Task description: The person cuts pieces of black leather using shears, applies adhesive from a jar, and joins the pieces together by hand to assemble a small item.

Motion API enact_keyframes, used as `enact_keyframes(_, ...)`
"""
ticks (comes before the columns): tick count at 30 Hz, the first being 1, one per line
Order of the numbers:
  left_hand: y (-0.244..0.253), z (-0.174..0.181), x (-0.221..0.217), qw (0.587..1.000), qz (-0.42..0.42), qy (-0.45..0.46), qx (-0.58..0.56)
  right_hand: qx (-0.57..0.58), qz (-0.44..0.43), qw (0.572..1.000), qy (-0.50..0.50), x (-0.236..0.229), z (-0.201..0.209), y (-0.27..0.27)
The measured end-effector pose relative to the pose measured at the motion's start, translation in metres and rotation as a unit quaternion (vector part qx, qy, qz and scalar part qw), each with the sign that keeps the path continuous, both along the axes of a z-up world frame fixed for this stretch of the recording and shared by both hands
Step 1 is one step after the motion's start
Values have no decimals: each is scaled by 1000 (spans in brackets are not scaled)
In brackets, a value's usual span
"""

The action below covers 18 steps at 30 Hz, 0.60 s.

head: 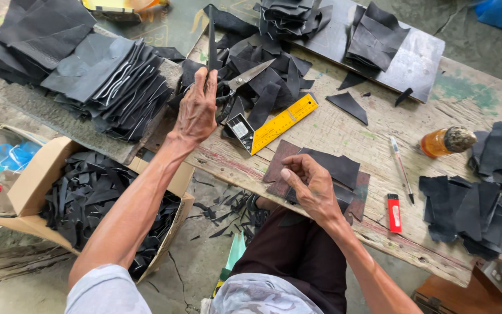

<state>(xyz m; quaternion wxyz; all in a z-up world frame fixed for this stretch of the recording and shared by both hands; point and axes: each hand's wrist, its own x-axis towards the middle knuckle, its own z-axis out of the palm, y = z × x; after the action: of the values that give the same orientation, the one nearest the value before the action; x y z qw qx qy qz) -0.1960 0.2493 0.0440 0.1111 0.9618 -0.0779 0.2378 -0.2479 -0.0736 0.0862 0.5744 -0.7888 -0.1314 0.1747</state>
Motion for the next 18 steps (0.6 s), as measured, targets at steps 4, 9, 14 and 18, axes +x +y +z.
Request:
enact_keyframes(4, 0, 5, 7, 997, -26, -15, -70, 6, -4, 1000, -8, -4, 1, -10)
enact_keyframes(9, -10, 36, -2, 985, 0, -85, -148, 45, -24, 999, 17, -20, 6, -16)
enact_keyframes(14, -58, 94, -61, 958, 9, -109, -267, 223, -46, 968, 106, -52, 3, -9)
enact_keyframes(18, -152, 104, -130, 868, -25, 10, -497, 362, -40, 909, 202, -79, -7, -15)
